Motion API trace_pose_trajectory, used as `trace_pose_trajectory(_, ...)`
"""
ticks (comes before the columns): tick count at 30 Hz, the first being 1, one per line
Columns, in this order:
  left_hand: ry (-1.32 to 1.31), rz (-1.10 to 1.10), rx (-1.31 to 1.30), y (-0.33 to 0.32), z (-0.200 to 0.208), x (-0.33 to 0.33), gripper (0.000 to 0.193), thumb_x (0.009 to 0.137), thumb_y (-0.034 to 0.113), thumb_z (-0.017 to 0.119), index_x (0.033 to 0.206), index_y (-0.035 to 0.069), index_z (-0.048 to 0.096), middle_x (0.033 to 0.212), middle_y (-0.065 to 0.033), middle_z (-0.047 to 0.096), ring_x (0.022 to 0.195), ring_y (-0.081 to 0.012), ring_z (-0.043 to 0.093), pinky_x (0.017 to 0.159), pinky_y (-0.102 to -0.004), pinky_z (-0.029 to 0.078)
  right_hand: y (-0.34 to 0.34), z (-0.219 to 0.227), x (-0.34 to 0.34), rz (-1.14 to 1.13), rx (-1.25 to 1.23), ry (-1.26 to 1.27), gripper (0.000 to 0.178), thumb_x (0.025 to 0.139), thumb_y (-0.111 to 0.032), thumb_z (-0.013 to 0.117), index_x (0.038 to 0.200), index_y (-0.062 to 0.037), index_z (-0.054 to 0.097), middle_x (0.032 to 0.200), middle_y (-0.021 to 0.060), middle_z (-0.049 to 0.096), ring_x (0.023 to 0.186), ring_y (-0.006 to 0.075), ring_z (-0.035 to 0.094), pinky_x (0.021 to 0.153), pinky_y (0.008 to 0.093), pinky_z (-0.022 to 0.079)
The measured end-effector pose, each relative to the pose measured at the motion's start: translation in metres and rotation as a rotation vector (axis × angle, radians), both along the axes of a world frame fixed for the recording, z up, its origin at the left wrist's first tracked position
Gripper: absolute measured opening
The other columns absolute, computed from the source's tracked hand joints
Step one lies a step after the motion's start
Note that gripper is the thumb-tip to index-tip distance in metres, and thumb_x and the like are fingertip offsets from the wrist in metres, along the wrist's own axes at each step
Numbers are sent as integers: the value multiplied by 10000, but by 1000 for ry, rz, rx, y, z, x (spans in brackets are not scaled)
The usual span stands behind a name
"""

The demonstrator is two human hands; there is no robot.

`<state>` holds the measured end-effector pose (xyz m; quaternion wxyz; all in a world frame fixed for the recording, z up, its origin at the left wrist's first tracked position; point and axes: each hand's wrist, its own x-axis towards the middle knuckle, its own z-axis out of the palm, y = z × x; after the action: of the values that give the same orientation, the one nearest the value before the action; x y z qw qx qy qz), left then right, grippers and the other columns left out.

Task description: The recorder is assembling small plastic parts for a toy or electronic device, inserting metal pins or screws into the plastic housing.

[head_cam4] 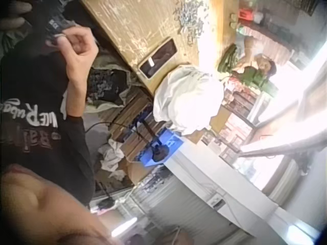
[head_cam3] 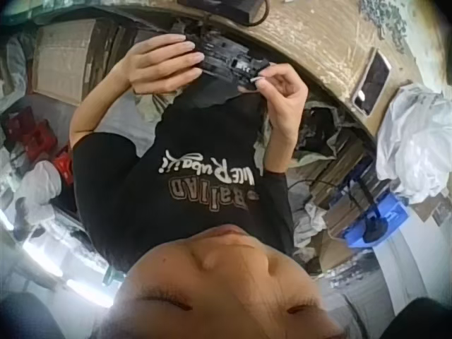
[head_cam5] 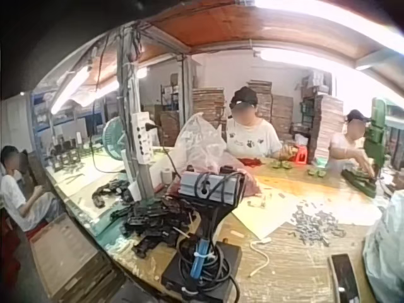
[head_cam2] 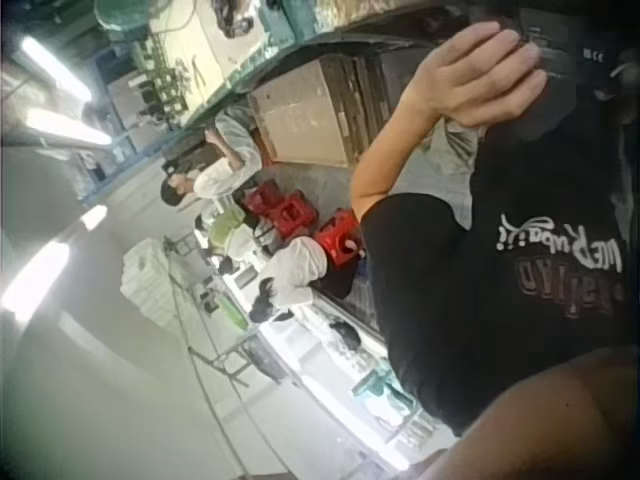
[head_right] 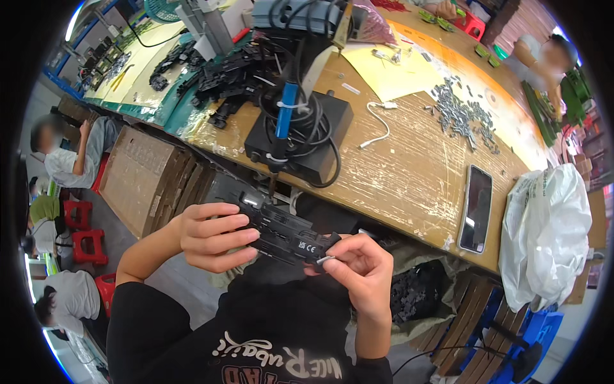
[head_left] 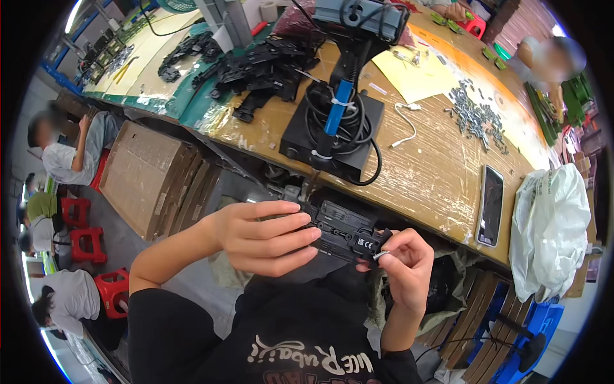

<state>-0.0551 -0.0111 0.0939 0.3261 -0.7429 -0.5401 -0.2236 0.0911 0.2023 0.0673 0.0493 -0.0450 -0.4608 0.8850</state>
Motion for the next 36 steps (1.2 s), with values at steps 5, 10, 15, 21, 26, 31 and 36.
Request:
trace_pose_trajectory(5, -494, 111, -218, 10, 4, 22, 280, 739, 229, 615, 979, 87, 598, 986, -69, 587, 876, -236, 531, 766, -366, 447, 10, 6, 8, 48, 161, -75, 156, 699, 141, 577, 840, 90, 534, 931, 172, 556, 801, 205, 607, 680, 271, 520)
trace_pose_trajectory(10, -1264, 185, -731, 13, 1, 37, 403, 715, 256, 686, 1023, 28, 558, 861, -124, 609, 722, -208, 592, 635, -290, 464, 10, 3, 10, 231, 342, -98, 108, 702, 127, 587, 791, 71, 564, 959, 156, 562, 771, 153, 608, 664, 211, 487)
trace_pose_trajectory(15, -1512, 189, -845, 9, -11, 52, 331, 749, 264, 647, 954, 33, 529, 558, -140, 526, 486, -295, 534, 440, -336, 393, 1, -8, 2, 92, 306, 9, 124, 695, 145, 576, 798, 79, 555, 983, 158, 530, 797, 156, 580, 720, 239, 497)
trace_pose_trajectory(21, -1356, 234, -664, 8, -17, 62, 252, 755, 246, 638, 844, 48, 509, 476, -106, 472, 428, -303, 493, 387, -344, 360, -4, -17, 5, 53, 187, 19, 147, 695, 161, 560, 818, 82, 539, 936, 148, 520, 805, 160, 569, 725, 249, 497)
trace_pose_trajectory(26, -1252, 233, -628, 7, -14, 62, 229, 766, 239, 622, 827, 52, 504, 485, -89, 483, 431, -293, 503, 383, -342, 376, -10, -20, 4, 10, 169, 51, 155, 693, 152, 570, 821, 72, 532, 920, 151, 523, 787, 153, 564, 711, 245, 493)
trace_pose_trajectory(31, -1222, 234, -629, 4, -17, 65, 230, 770, 236, 616, 834, 48, 501, 493, -77, 489, 422, -283, 499, 376, -333, 369, -12, -21, 4, 1, 290, 91, 168, 684, 139, 588, 822, 60, 536, 903, 154, 527, 772, 150, 556, 707, 241, 491)
trace_pose_trajectory(36, -1187, 245, -600, 4, -18, 67, 223, 773, 230, 614, 830, 49, 496, 495, -65, 489, 414, -272, 494, 369, -328, 363, -19, -24, 6, -67, 242, 76, 174, 678, 140, 595, 812, 48, 532, 887, 153, 536, 771, 158, 560, 698, 244, 485)
